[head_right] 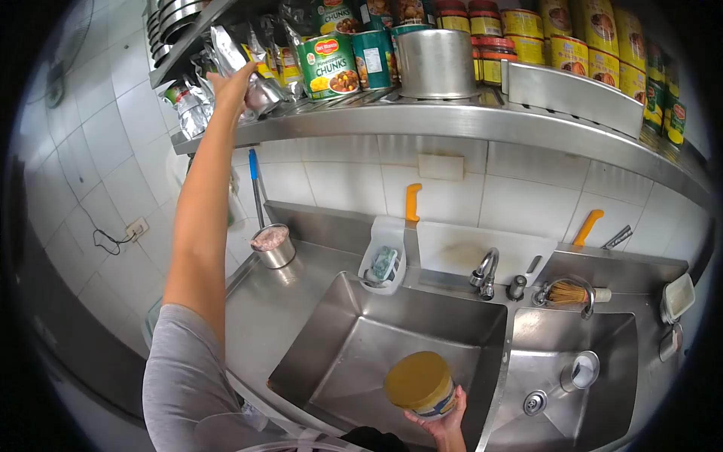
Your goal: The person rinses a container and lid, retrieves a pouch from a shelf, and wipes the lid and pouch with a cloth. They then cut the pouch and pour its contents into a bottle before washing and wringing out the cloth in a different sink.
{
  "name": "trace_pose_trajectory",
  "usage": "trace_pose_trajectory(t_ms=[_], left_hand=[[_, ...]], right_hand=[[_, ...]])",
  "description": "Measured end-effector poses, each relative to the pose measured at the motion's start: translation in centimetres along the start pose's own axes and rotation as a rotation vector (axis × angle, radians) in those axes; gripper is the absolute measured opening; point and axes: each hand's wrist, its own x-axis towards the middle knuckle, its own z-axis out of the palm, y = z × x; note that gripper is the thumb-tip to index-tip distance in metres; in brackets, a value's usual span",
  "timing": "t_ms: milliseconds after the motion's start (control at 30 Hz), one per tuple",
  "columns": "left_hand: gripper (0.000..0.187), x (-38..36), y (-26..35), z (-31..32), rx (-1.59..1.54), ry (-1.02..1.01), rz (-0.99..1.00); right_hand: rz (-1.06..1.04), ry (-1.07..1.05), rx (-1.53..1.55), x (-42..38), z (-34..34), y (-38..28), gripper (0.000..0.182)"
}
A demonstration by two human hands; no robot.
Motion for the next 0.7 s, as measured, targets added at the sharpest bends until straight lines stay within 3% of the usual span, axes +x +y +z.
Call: trace_pose_trajectory(t_ms=[33,100,133,167,233,267,300,367,433,500,600,633,667,700], left_hand=[[0.111,0.6,-0.1,-1.2,-0.001,0.006,0.007],[0.094,0.7,-0.1,-3.7,-0.338,-0.431,-0.114],[0.064,0.0,0.3,-3.6,-0.535,-0.321,-0.084],[0.064,0.7,0.2,-4.4,-0.535,-0.312,-0.08],[0.041,1.2,1.1,-6.1,-0.799,-0.605,-0.41],[0.031,0.8,1.8,-7.2,-0.742,-0.576,-0.417],[0.031,1.1,1.8,-8.8,-0.687,-0.672,-0.453],[0.03,-2.5,3.6,-11.9,-0.681,-0.559,-0.425],[0.033,-4.1,-0.3,-15.9,-0.687,-0.493,-0.244],[0.039,-10.8,1.6,-19.6,-0.848,-0.392,-0.447],[0.05,-18.8,-2.1,-26.1,-1.249,-0.371,-0.656],[0.05,-22.5,-4.2,-29.2,-1.115,-0.214,-0.746],[0.05,-26.3,-3.3,-31.8,-1.021,-0.184,-0.77],[0.055,-30.1,-3.8,-35.0,-0.865,-0.106,-0.919]], right_hand=[[0.001,-0.008,-0.004,0.0,0.4,0.1,0.074],[0.009,-0.102,-0.094,-0.3,1.4,0.4,0.074],[0.01,-0.11,-0.1,-0.9,2.6,0.4,0.074],[0.01,-0.045,-0.156,-1.8,4.3,0.2,0.075],[0.01,0.021,-0.221,-2.1,5.3,0.1,0.075],[0.0,0.048,-0.215,-2.2,4.9,0.1,0.075],[-0.012,0.073,-0.203,-2.1,4.5,0.3,0.074],[-0.034,-0.02,-0.151,-0.8,2.0,0.8,0.075],[-0.042,-0.107,-0.105,-0.3,0.8,0.8,0.075],[0.012,0.008,0.039,-0.2,0.9,1.0,0.075],[-0.011,0.055,0.049,0.3,2.2,1.6,0.082],[0.05,0.055,-0.011,0.5,2.7,1.8,0.082],[0.026,-0.018,-0.017,0.7,3.2,2.2,0.081],[0.013,-0.092,-0.017,0.9,3.3,2.5,0.081]])
